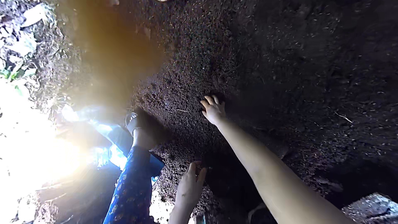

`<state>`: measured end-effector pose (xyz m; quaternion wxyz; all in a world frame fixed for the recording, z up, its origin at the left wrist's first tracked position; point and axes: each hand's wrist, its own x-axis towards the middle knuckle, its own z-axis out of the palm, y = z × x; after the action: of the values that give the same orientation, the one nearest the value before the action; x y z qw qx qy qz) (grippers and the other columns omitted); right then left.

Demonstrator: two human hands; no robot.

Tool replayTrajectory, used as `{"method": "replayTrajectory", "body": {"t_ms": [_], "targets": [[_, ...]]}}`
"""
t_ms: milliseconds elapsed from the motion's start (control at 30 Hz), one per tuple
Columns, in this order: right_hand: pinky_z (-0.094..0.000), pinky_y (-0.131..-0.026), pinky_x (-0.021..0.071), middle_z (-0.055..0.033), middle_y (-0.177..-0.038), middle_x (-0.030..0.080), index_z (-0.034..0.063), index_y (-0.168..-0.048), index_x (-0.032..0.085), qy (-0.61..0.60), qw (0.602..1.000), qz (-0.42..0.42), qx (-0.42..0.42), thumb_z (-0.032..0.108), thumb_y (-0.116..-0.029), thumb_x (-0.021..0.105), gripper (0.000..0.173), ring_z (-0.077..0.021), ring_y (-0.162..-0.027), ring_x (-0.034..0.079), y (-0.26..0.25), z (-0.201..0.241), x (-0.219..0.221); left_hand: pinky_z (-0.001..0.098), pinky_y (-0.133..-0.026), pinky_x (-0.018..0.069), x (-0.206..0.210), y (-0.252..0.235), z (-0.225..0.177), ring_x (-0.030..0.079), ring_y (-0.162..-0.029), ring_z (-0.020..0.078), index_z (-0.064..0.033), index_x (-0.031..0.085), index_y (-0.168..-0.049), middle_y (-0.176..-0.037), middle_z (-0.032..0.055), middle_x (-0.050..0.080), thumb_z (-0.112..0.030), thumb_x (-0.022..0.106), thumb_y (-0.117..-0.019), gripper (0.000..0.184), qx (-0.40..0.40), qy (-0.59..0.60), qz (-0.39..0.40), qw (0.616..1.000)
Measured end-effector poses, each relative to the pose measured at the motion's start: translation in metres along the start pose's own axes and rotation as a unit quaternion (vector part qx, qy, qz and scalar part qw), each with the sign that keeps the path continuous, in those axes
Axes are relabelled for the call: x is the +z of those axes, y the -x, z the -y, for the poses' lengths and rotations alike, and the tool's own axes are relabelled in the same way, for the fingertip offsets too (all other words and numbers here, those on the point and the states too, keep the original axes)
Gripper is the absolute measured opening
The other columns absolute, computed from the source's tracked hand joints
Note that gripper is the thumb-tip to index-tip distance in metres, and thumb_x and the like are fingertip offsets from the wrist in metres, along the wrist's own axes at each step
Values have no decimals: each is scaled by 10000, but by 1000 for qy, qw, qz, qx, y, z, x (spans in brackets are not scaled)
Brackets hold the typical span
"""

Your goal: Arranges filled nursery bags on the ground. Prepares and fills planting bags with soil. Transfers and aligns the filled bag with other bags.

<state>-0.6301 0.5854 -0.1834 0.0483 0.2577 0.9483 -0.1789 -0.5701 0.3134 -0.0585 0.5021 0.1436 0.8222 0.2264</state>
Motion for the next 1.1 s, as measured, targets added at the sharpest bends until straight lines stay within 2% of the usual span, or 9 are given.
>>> {"method": "replayTrajectory", "body": {"t_ms": [133, 233, 400, 467, 600, 700, 867, 967, 1100], "targets": [[-690, -943, 500, -180, -1527, 462, 215, -1293, 685, -25, 995, 85, 55, 176, -866, 791, 442, -498, -1379, 425, 51, -17, -3, 516, -955, 537, -3, 8, 0, 691, -1070, 276, -160, 506, -1480, -1221, 122, 691, -357, 472, -1095, 434, 18, 4, 15, 1000], [-603, -979, 508, -242, -1343, 581, 62, -1218, 686, -205, 965, 115, 115, 82, -891, 743, 333, -414, -1224, 580, 83, -49, -23, 512, -969, 527, -1, 13, 4, 684, -1084, 284, -130, 514, -1468, -1231, 145, 684, -333, 478, -1098, 424, 41, 26, 14, 999], [-344, -649, 566, -79, -1080, 658, 123, -1309, 560, -545, 816, 96, 168, 210, -1030, 593, 294, -178, -791, 654, 151, -40, -73, 528, -1079, 464, 8, 22, 21, 591, -1278, 343, -69, 536, -1439, -1411, 217, 576, -346, 495, -1094, 445, 36, 90, 0, 995], [-329, -617, 581, -67, -1000, 670, 125, -1293, 554, -607, 776, 71, 153, 221, -1050, 530, 262, -169, -729, 663, 172, -15, -84, 567, -1121, 414, 11, 28, 22, 499, -1373, 401, -66, 505, -1468, -1515, 261, 457, -420, 497, -1084, 522, 2, 83, 16, 996], [-329, -614, 600, -43, -947, 650, 119, -1232, 551, -659, 745, 9, 101, 208, -1060, 451, 219, -146, -680, 650, 211, 29, -85, 624, -1099, 412, 32, 41, 26, 536, -1338, 432, -9, 427, -1511, -1427, 297, 544, -549, 426, -1075, 694, -28, 66, 92, 993], [-382, -774, 609, -69, -1019, 649, 52, -1222, 574, -631, 772, -46, 58, 150, -1035, 474, 234, -171, -842, 670, 233, 43, -70, 624, -1107, 411, 49, 48, 28, 538, -1345, 423, -13, 382, -1544, -1425, 283, 556, -580, 416, -1066, 743, -27, 97, 84, 991], [-364, -1024, 505, -98, -1013, 693, -11, -929, 660, -469, 881, -47, -26, 152, -1059, 304, 413, -168, -1075, 646, 256, 49, -57, 646, -1050, 448, 52, 44, 29, 579, -1300, 413, -57, 465, -1483, -1373, 250, 602, -507, 342, -1102, 603, -9, 65, 48, 997], [-396, -973, 538, -138, -1012, 705, -42, -983, 677, -296, 951, -75, -55, 178, -1084, 360, 399, -206, -1032, 674, 243, 58, -57, 653, -1023, 461, 55, 42, 28, 595, -1281, 406, -86, 519, -1440, -1351, 228, 624, -385, 308, -1120, 486, 22, 49, 33, 998], [-529, -1121, 411, -155, -1174, 711, 24, -1097, 735, -28, 989, -47, -139, 327, -1084, 383, 464, -327, -1195, 633, 213, 61, -39, 624, -995, 480, 63, 38, 33, 626, -1229, 382, -74, 556, -1362, -1281, 217, 652, -307, 309, -1117, 418, 58, 64, 15, 996]]}}
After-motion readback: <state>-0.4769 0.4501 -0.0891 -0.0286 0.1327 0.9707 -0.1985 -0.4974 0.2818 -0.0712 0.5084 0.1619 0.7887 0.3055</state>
